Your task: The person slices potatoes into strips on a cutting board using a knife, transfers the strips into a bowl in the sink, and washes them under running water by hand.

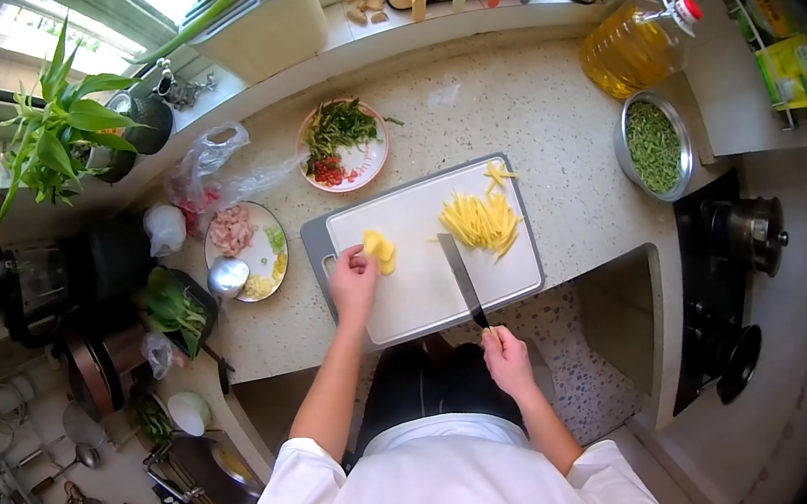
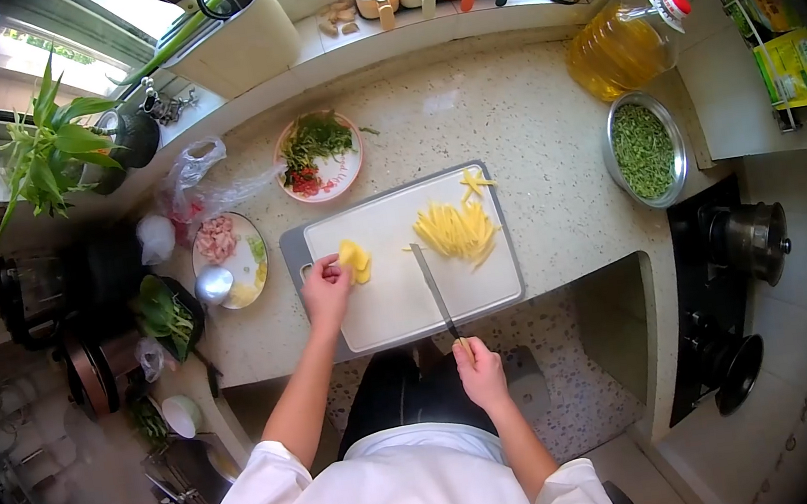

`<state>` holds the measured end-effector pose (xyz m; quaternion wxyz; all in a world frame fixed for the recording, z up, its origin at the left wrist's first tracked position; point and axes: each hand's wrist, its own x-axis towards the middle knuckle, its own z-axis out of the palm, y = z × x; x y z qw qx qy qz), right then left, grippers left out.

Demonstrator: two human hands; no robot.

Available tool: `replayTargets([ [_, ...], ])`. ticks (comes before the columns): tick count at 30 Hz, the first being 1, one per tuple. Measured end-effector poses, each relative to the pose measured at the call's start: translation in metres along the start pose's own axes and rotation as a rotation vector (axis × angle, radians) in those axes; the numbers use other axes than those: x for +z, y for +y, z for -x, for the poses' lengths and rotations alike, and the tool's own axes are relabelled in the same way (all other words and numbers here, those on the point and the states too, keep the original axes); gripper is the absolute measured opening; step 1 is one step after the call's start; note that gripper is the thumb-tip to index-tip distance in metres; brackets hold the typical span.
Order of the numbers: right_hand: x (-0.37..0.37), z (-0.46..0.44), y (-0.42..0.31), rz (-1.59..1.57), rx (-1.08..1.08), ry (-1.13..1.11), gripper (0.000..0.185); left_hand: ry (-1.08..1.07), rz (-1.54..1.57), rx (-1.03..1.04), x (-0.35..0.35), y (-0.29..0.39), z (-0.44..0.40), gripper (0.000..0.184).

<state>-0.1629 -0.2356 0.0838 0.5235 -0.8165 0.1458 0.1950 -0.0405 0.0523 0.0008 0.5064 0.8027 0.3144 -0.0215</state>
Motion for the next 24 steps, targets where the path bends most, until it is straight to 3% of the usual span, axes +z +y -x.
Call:
replayTargets([
  [4,-0.002,0.0,-0.002,-0.008,0.023,0.0,0.034,-0.08,0.399,-0.349,-0.011,0.012,-0.012,0.019],
  [11,-0.005,-0.001,-0.008,0.024,0.051,-0.002,0.034,-0.027,0.226,-0.326,-0.006,0.014,-0.009,0.022],
  [14,-0.006,-0.002,-0.007,0.039,0.109,-0.031,0.033,0.03,0.089,-0.087,0.011,-0.009,-0.015,0.032],
  [17,-0.005,-0.002,-0.008,0.047,0.107,-0.026,0.033,0.033,-0.174,0.089,0.015,0.011,-0.009,0.045],
  [20,-0.004,-0.003,-0.005,0.064,0.112,-0.025,0.034,0.004,-0.176,0.106,0.024,0.011,-0.013,0.047],
  [24,-0.003,-0.003,-0.004,0.072,0.115,-0.024,0.035,-0.124,-0.255,-0.006,0.018,0.038,-0.011,0.034],
])
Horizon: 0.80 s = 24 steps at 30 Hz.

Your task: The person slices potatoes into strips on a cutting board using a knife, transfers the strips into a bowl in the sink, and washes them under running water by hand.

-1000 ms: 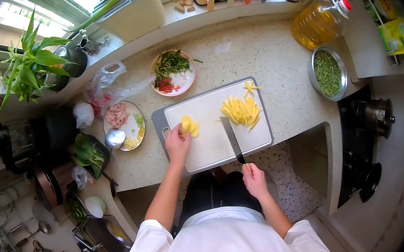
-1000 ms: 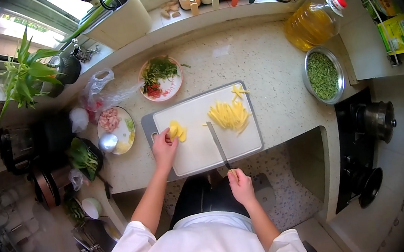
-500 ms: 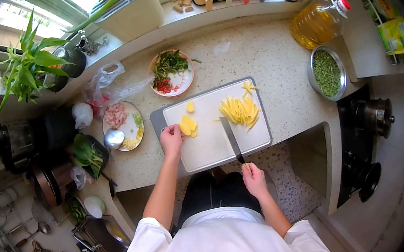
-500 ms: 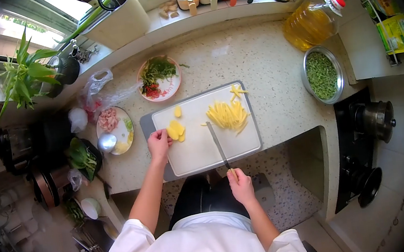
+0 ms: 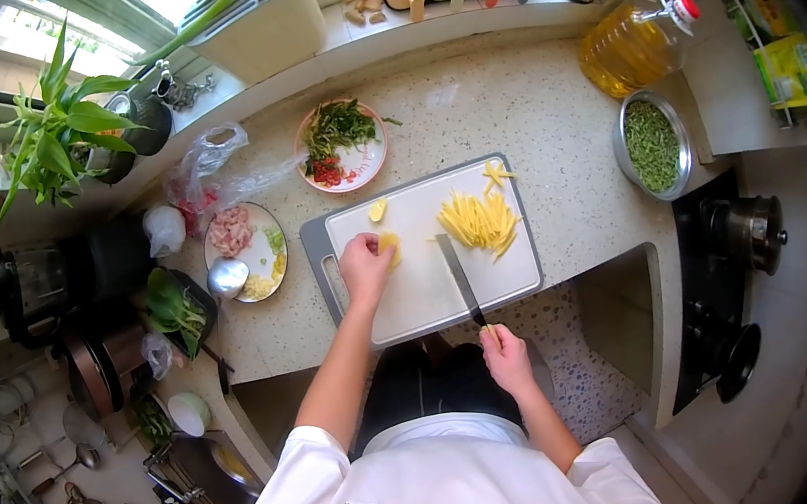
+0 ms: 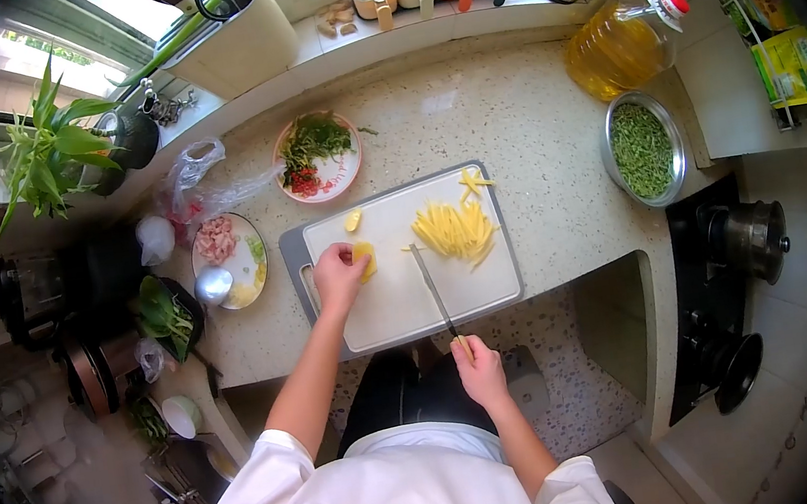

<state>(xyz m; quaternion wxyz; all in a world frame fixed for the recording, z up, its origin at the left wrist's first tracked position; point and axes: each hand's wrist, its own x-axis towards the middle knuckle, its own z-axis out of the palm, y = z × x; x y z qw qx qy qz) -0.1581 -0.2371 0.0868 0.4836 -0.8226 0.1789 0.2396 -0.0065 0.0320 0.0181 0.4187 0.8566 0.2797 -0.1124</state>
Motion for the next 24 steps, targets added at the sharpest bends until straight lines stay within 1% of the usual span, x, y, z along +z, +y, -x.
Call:
replayTargets([
  [2,-0.002,0.001,-0.002,0.006,0.005,0.002,0.035,-0.027,-0.023,0.028,-0.003,0.002,0.001,0.032],
  [5,-0.004,0.002,-0.003,0.018,0.001,0.018,0.035,-0.06,0.106,0.018,-0.004,-0.023,-0.003,0.033],
  [8,-0.004,0.001,0.0,0.025,0.008,0.03,0.035,-0.124,0.046,0.006,-0.007,-0.031,0.006,0.031],
  [11,-0.003,0.001,0.0,0.021,0.022,0.032,0.034,-0.177,0.022,-0.004,-0.015,-0.022,0.013,0.023],
  [14,-0.003,0.002,0.001,0.012,0.032,0.029,0.035,-0.055,0.168,0.234,-0.021,-0.011,0.021,0.017],
  [17,-0.002,0.002,0.001,0.012,0.03,0.023,0.035,0.107,-0.094,0.629,-0.033,-0.007,0.022,0.019],
  [20,-0.003,0.002,-0.002,0.018,0.033,0.014,0.035,0.013,-0.199,0.812,-0.029,-0.026,0.017,0.023],
  [24,-0.004,0.003,-0.002,0.014,0.028,0.028,0.034,0.018,-0.255,0.896,-0.03,-0.038,0.017,0.027],
])
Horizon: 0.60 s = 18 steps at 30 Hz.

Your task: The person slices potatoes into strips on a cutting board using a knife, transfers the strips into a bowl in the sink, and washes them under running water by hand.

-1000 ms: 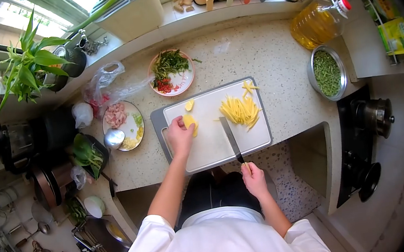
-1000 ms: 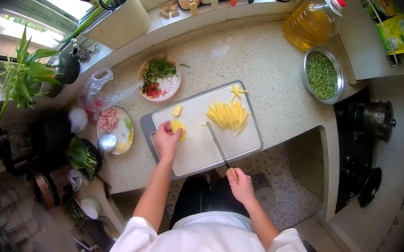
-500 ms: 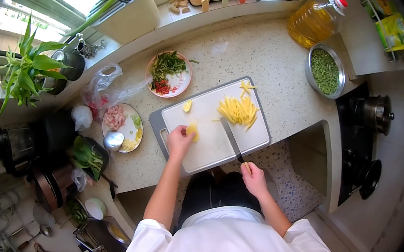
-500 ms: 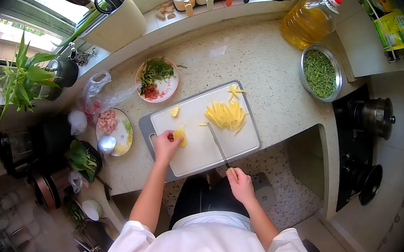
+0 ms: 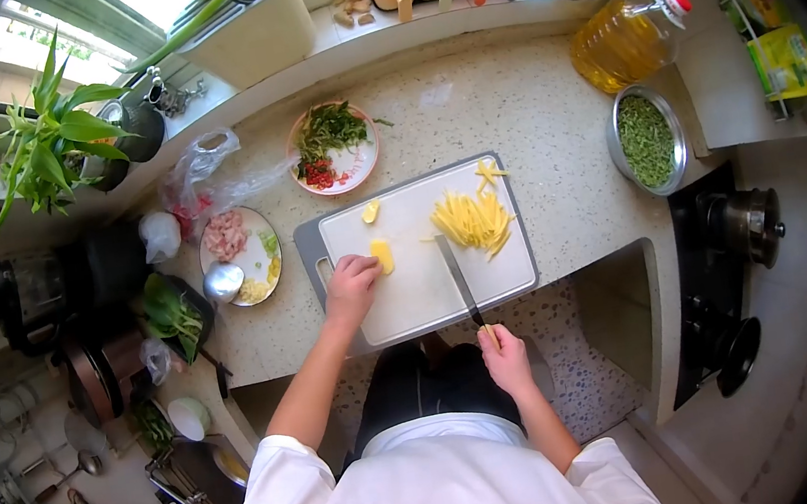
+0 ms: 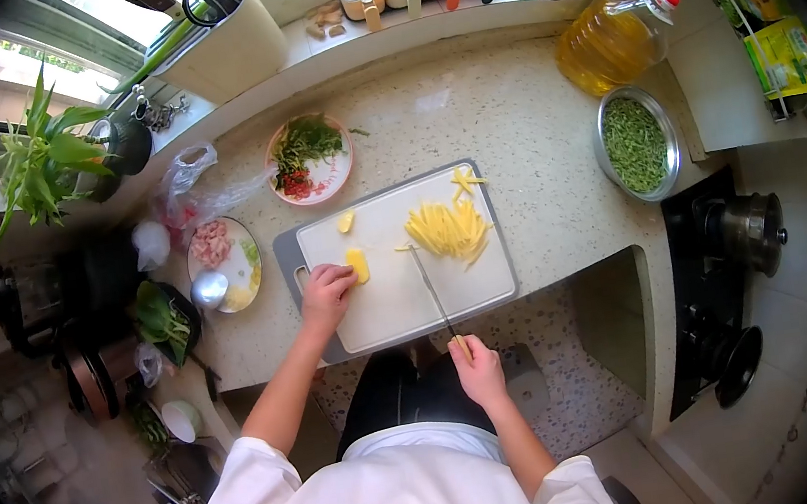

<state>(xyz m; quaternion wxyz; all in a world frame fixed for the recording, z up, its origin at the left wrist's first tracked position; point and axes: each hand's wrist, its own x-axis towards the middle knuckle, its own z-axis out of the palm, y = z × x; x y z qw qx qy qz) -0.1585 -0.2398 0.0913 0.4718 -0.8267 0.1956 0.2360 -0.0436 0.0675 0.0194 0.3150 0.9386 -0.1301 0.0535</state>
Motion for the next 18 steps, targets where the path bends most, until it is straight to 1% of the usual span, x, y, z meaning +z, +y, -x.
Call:
replayTargets([
  [2,0.001,0.001,0.001,0.0,0.003,0.0,0.034,-0.019,-0.006,0.018,-0.003,-0.001,0.002,0.029],
  [4,0.002,0.0,0.005,-0.002,0.009,0.0,0.034,-0.026,0.01,-0.063,-0.009,0.004,0.004,0.029],
  [5,0.003,-0.001,0.007,-0.013,-0.029,0.02,0.032,-0.03,0.018,-0.102,-0.012,0.007,0.003,0.028],
  [7,0.006,-0.001,0.01,-0.033,-0.103,0.06,0.033,-0.056,0.117,-0.29,-0.022,0.02,-0.008,0.03],
  [8,0.007,-0.001,0.011,-0.032,-0.099,0.058,0.033,-0.068,0.167,-0.385,-0.024,0.024,-0.012,0.031],
  [11,0.008,-0.001,0.012,-0.037,-0.092,0.049,0.032,0.121,0.062,-0.094,-0.009,0.021,-0.019,0.032],
  [14,0.009,-0.001,0.007,-0.051,-0.096,0.051,0.032,0.064,-0.069,-0.108,0.023,0.019,-0.013,0.037],
  [15,0.008,0.0,0.005,-0.05,-0.1,0.058,0.031,0.002,-0.046,-0.11,0.018,0.024,-0.01,0.048],
  [18,0.007,0.0,0.009,-0.044,-0.1,0.062,0.031,0.03,-0.085,-0.07,0.008,0.03,-0.007,0.056],
])
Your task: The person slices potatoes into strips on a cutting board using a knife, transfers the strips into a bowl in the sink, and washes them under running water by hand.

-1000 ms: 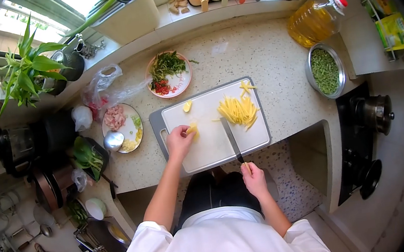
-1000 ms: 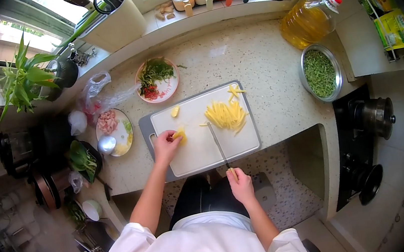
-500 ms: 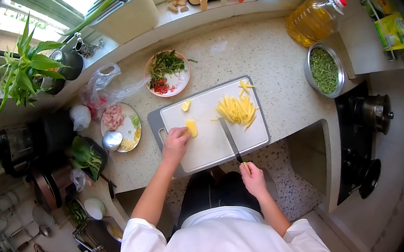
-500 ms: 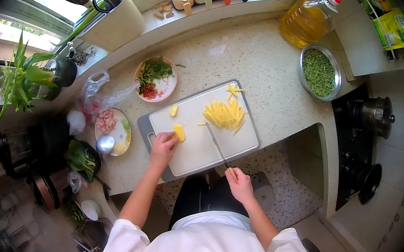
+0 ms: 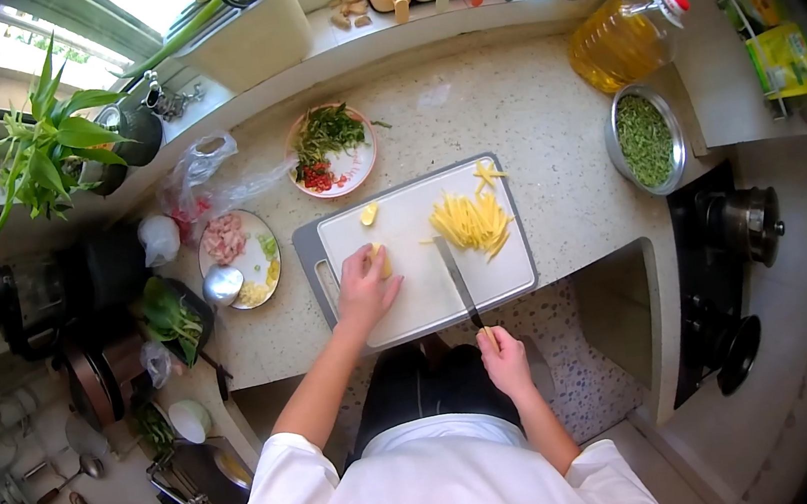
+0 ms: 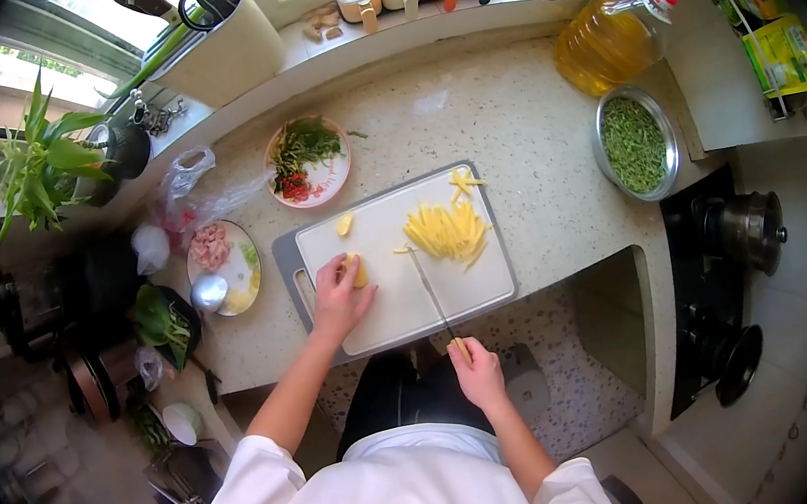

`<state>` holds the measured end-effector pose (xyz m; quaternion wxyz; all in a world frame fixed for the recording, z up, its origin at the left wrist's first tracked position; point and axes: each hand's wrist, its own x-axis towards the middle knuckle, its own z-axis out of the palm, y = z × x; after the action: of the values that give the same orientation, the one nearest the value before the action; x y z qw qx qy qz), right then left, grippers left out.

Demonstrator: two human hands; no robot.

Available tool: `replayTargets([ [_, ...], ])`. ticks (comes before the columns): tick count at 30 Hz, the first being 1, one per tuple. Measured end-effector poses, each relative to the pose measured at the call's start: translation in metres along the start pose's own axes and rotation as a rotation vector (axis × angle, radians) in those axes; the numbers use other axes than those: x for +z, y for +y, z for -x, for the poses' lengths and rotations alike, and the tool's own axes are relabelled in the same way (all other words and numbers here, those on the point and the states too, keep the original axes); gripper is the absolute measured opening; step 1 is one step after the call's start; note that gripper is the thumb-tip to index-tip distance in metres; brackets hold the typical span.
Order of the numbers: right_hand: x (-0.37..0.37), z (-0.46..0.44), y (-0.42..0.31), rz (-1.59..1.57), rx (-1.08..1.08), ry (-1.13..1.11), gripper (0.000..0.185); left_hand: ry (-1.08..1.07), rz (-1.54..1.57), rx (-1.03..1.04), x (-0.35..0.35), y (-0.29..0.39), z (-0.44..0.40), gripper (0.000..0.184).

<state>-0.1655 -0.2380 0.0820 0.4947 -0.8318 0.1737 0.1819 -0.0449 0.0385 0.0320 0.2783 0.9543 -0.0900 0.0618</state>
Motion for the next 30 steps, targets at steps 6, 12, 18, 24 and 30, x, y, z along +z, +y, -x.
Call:
replayTargets([
  [6,-0.005,0.002,-0.005,0.024,0.123,-0.058,0.034,-0.09,0.261,-0.443,0.004,-0.015,0.014,0.054],
  [12,0.012,0.003,-0.003,-0.009,0.112,-0.106,0.036,0.046,0.328,-0.64,0.029,0.007,0.012,0.045],
  [18,0.026,0.003,-0.003,0.02,0.119,-0.152,0.037,0.046,0.37,-0.75,0.039,0.032,0.009,0.042],
  [24,0.035,0.009,0.006,0.014,0.02,-0.074,0.031,0.121,0.467,-0.873,0.06,0.051,0.013,0.039],
  [30,0.019,0.007,-0.004,0.077,0.019,-0.073,0.031,0.085,0.51,-0.844,0.042,0.051,0.013,0.039],
])
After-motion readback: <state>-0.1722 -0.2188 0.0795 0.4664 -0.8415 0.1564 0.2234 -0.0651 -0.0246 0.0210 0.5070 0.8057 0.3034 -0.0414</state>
